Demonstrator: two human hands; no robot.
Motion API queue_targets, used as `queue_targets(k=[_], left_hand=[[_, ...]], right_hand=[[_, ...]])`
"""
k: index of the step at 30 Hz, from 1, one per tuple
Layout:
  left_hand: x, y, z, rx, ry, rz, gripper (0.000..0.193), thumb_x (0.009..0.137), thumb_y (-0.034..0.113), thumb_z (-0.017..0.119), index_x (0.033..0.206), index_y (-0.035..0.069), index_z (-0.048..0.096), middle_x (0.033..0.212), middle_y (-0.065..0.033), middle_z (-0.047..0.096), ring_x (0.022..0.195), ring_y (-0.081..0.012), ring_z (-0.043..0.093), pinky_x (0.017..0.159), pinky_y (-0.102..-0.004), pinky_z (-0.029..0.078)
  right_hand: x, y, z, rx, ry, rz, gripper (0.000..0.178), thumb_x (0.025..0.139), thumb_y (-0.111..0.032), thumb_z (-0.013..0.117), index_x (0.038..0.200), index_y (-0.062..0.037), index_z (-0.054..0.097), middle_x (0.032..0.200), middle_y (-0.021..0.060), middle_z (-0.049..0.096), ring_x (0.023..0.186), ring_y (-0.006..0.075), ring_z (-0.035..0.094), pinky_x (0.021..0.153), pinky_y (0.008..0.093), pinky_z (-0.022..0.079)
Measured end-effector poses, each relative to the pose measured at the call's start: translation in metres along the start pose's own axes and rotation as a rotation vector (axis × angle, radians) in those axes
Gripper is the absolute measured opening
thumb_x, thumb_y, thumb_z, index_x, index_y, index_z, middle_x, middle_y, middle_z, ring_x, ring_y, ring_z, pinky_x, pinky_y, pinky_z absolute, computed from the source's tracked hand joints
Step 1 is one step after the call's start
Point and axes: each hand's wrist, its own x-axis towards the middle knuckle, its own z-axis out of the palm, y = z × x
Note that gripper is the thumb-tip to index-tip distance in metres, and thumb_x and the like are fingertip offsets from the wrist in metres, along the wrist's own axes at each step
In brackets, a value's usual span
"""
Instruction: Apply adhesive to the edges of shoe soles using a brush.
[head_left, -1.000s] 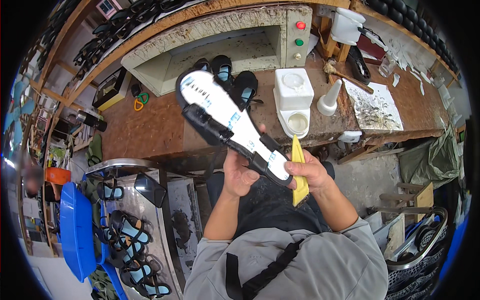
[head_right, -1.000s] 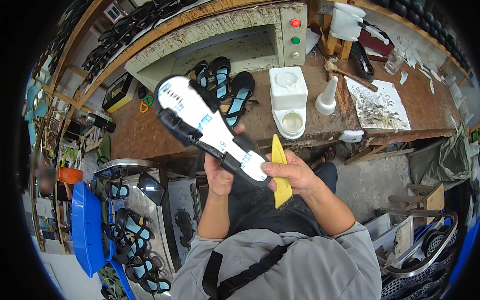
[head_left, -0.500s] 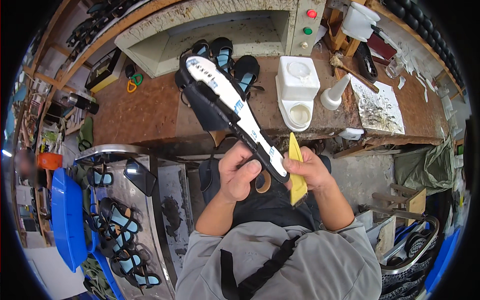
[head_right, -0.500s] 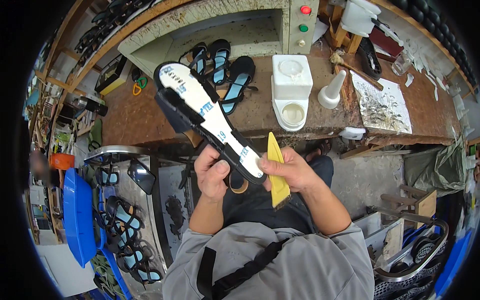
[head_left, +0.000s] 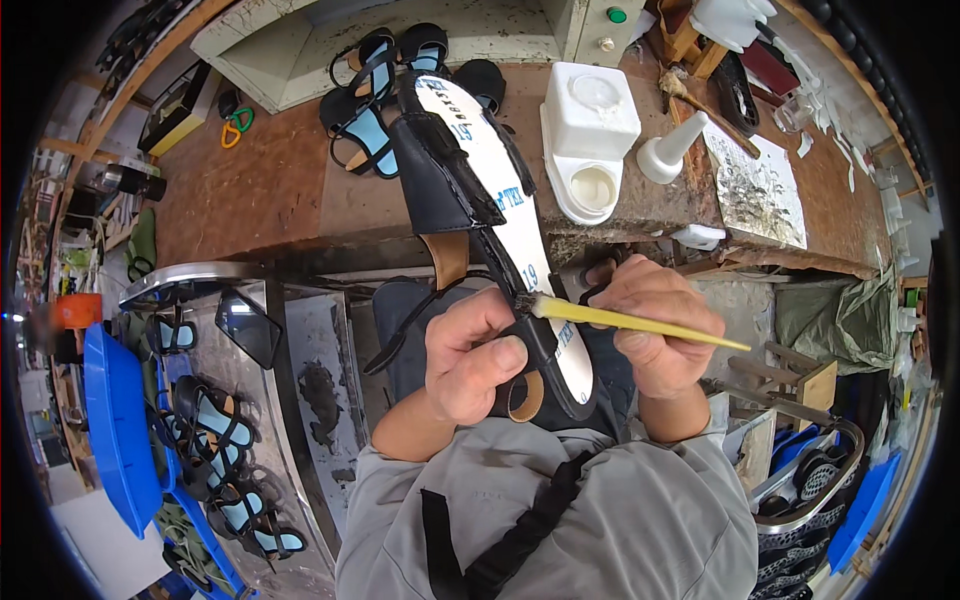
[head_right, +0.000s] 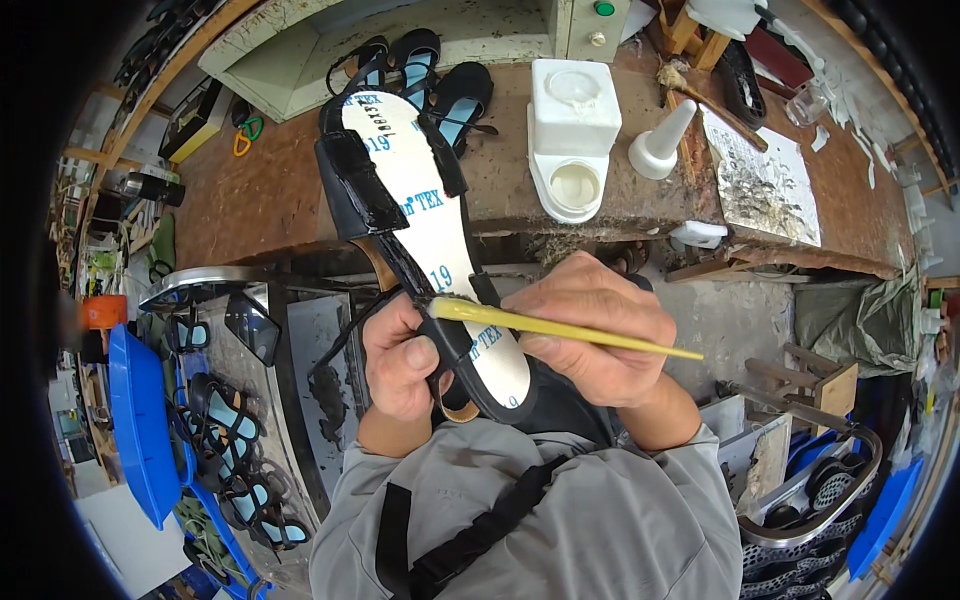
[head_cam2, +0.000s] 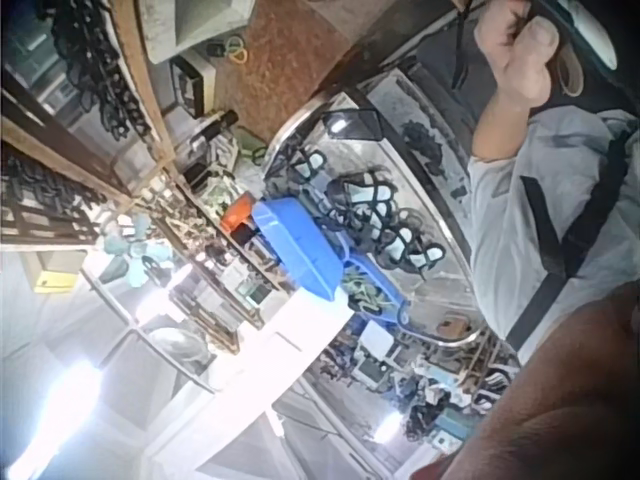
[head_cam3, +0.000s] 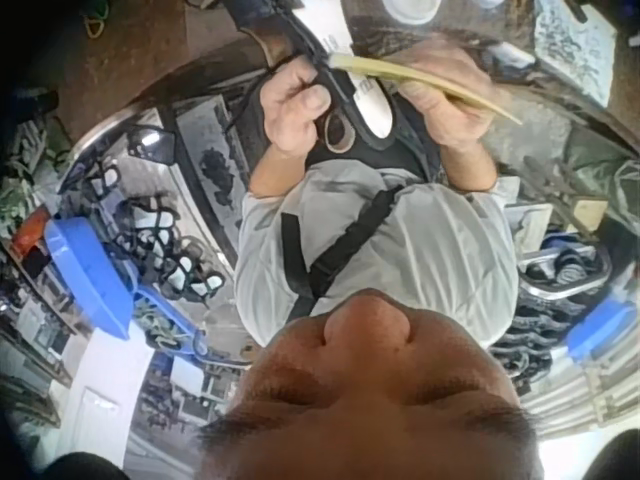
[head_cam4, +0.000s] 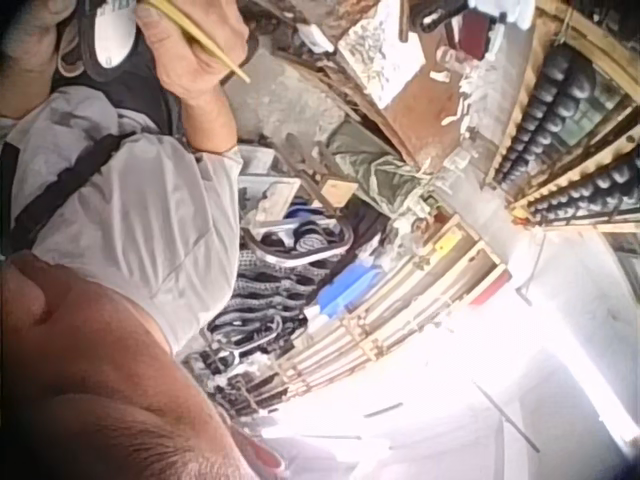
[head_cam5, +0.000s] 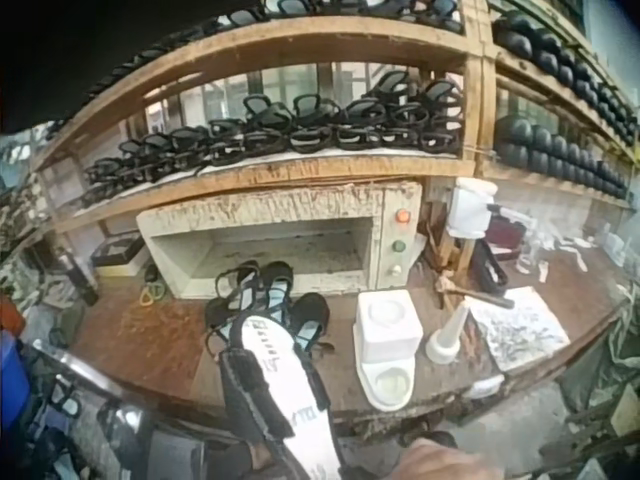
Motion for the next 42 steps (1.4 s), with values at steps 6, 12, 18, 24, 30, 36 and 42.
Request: queue_targets(k=[6, 12, 18, 24, 30, 36, 42], left_hand=[[0.001, 0.004, 0.002, 0.000, 0.018, -0.033, 0.021, 0.085, 0.015, 0.053, 0.082, -0.006, 0.055, 0.089, -0.0100, 0.059, 0.073, -0.0100, 0.051, 0.064, -0.0241, 0.040], [0.001, 0.004, 0.001, -0.005, 0.015, -0.067, 0.022, 0.086, 0.017, 0.053, 0.079, -0.003, 0.052, 0.088, -0.0097, 0.058, 0.069, -0.0077, 0.047, 0.061, -0.0229, 0.037], [0.009, 0.004, 0.011, -0.009, 0.004, 0.033, 0.020, 0.087, 0.015, 0.050, 0.078, -0.002, 0.052, 0.090, -0.0116, 0.058, 0.077, -0.0109, 0.050, 0.069, -0.0254, 0.039], [0.012, 0.007, 0.015, 0.072, 0.116, -0.048, 0.032, 0.081, 0.030, 0.062, 0.073, 0.001, 0.050, 0.080, -0.0108, 0.061, 0.049, -0.0066, 0.047, 0.042, -0.0182, 0.032], [0.005, 0.008, 0.011, 0.120, -0.037, -0.020, 0.018, 0.085, 0.012, 0.049, 0.075, -0.002, 0.054, 0.079, -0.0100, 0.060, 0.066, -0.0108, 0.050, 0.061, -0.0244, 0.040], [0.006, 0.008, 0.014, 0.178, -0.038, 0.045, 0.017, 0.081, 0.010, 0.052, 0.071, -0.003, 0.052, 0.074, -0.0108, 0.057, 0.060, -0.0135, 0.048, 0.055, -0.0269, 0.038], [0.004, 0.012, 0.010, 0.306, -0.128, 0.104, 0.020, 0.080, 0.011, 0.053, 0.066, -0.002, 0.048, 0.063, -0.0080, 0.050, 0.053, -0.0147, 0.044, 0.050, -0.0286, 0.033]], right_hand=[[-0.012, -0.003, 0.000, -0.076, -0.018, -0.061, 0.020, 0.069, -0.004, 0.073, 0.085, 0.0040, 0.064, 0.080, 0.0157, 0.066, 0.067, 0.0225, 0.062, 0.058, 0.0307, 0.043], [-0.018, -0.008, -0.001, -0.123, -0.013, -0.105, 0.020, 0.069, -0.006, 0.074, 0.084, 0.0020, 0.064, 0.081, 0.0143, 0.066, 0.067, 0.0220, 0.061, 0.059, 0.0319, 0.042], [-0.025, -0.009, -0.006, -0.226, -0.053, -0.189, 0.018, 0.069, -0.008, 0.073, 0.083, 0.0004, 0.065, 0.082, 0.0127, 0.066, 0.067, 0.0212, 0.060, 0.060, 0.0323, 0.041], [-0.031, -0.015, -0.018, -0.129, -0.046, -0.115, 0.015, 0.074, -0.012, 0.070, 0.082, 0.0002, 0.066, 0.079, 0.0115, 0.066, 0.064, 0.0200, 0.059, 0.058, 0.0317, 0.041], [0.000, -0.011, -0.019, 0.056, -0.006, 0.105, 0.012, 0.072, -0.006, 0.067, 0.079, 0.0034, 0.065, 0.071, 0.0133, 0.064, 0.056, 0.0196, 0.057, 0.053, 0.0319, 0.043], [-0.007, -0.010, -0.018, 0.025, -0.043, -0.012, 0.011, 0.071, -0.006, 0.068, 0.079, 0.0012, 0.066, 0.072, 0.0127, 0.065, 0.061, 0.0211, 0.061, 0.054, 0.0322, 0.045], [0.000, -0.005, -0.015, 0.036, 0.020, -0.012, 0.009, 0.071, -0.002, 0.065, 0.079, 0.0032, 0.065, 0.073, 0.0144, 0.064, 0.059, 0.0222, 0.059, 0.053, 0.0316, 0.043]])
